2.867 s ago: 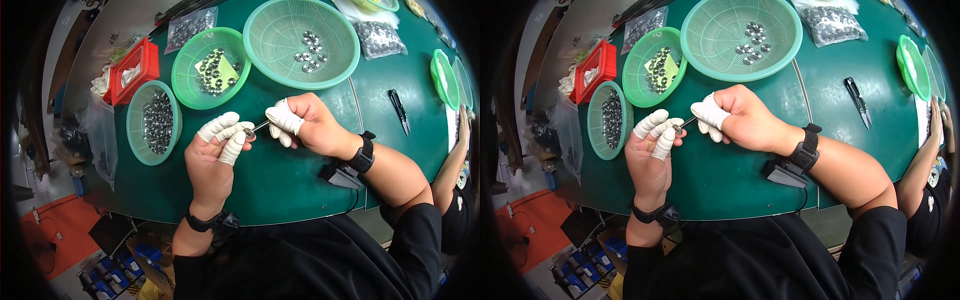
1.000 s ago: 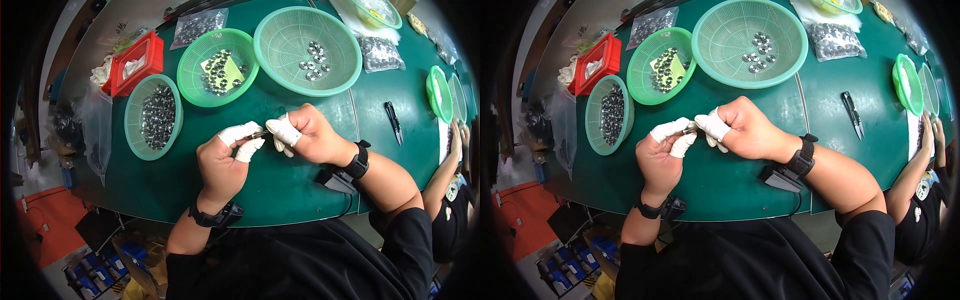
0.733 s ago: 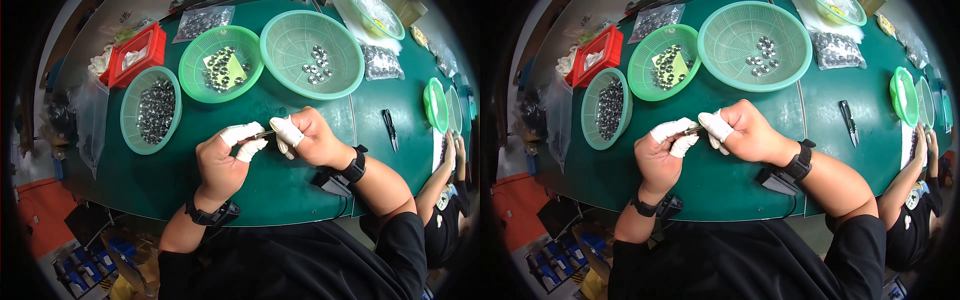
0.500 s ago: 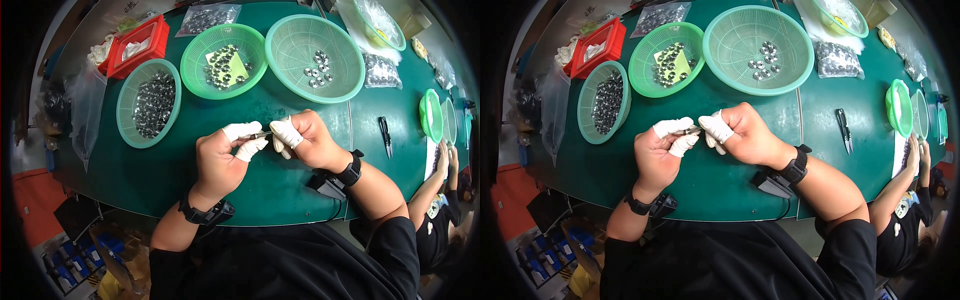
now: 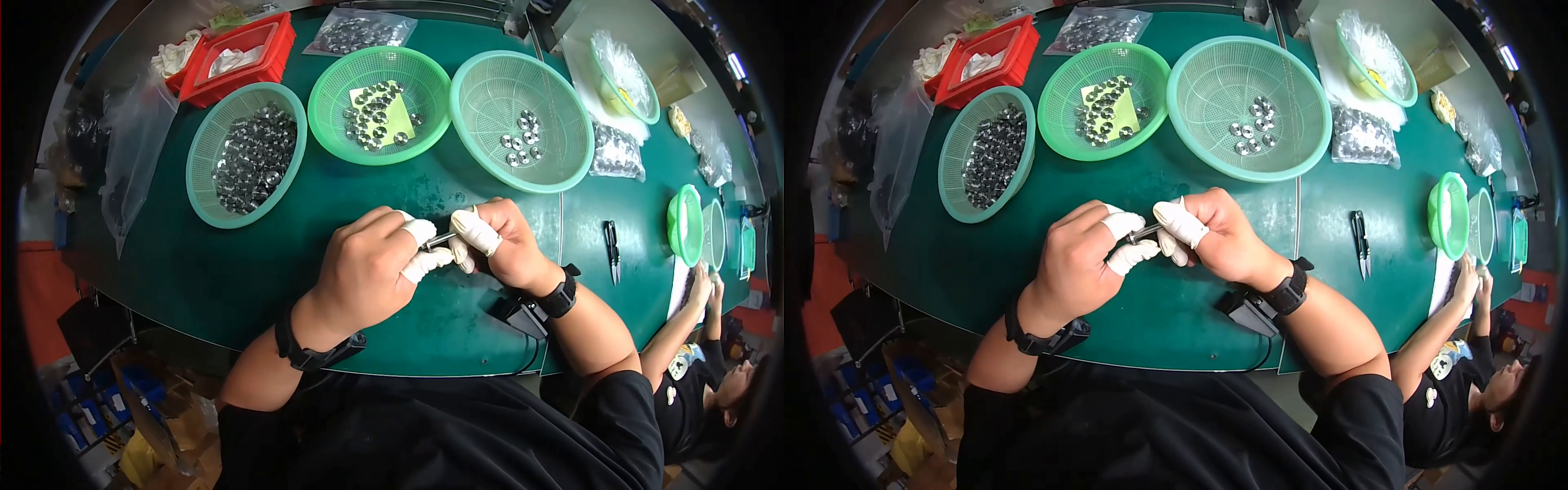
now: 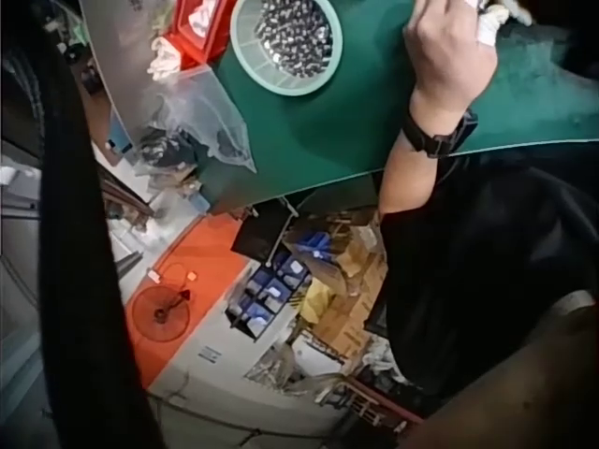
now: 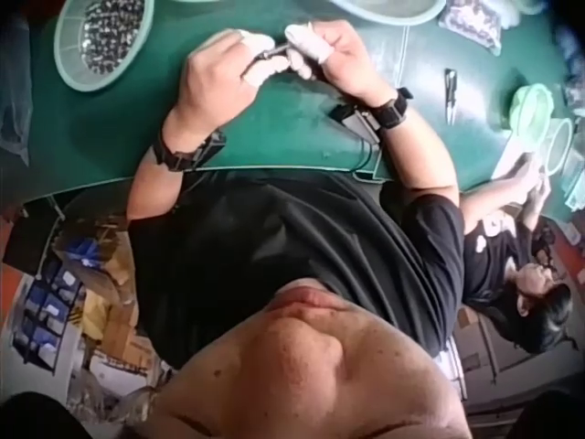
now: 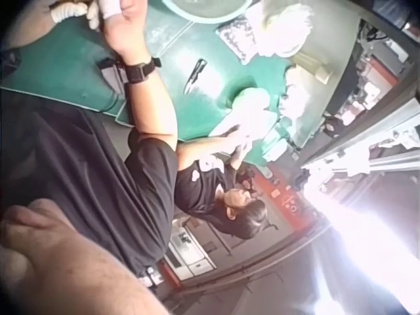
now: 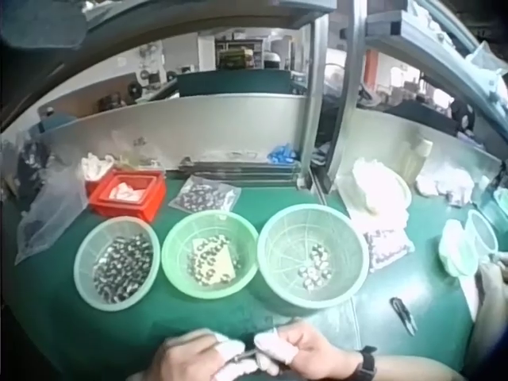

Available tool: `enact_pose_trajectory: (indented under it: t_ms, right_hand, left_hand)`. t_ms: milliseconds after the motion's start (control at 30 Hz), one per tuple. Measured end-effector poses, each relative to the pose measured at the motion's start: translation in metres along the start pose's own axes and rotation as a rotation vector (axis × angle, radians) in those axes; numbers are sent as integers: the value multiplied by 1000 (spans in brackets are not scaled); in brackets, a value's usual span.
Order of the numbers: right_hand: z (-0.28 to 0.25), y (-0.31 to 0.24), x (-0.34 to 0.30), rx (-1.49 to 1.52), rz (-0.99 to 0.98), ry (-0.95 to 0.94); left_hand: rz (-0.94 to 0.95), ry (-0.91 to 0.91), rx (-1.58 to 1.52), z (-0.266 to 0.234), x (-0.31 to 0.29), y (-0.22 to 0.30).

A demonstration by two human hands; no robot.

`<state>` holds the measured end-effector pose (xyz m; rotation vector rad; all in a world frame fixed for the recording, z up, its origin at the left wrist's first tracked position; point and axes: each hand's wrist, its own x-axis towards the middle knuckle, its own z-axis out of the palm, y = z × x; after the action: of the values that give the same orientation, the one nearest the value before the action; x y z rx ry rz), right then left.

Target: The person picks up a metal rod and a metal disc, slides the disc onto the rod, and then removes it. This process is repeated with several other metal discs, occasionally picking up a group of discs from a bowl.

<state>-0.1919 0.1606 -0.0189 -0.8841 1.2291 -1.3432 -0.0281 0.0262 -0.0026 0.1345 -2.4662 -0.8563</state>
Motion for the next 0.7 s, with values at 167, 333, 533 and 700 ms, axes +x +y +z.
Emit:
enact_pose_trajectory:
  t_ms: [167,333,533,700]
  right_hand:
    - [1,3,0,-32,-30,-3]
    - [4,3,0,-43,-71,3]
    - [10,8,-3,-21,-91,48]
    - [12,6,-2,14,-112,83]
  left_hand:
    - [-7,-72,15,-3,0,6]
    - [-27,-36,-88,-4,-1,0]
    - [-501,-213,-553,-10,1,4]
    - [-669,-273,-782,-10,2,1]
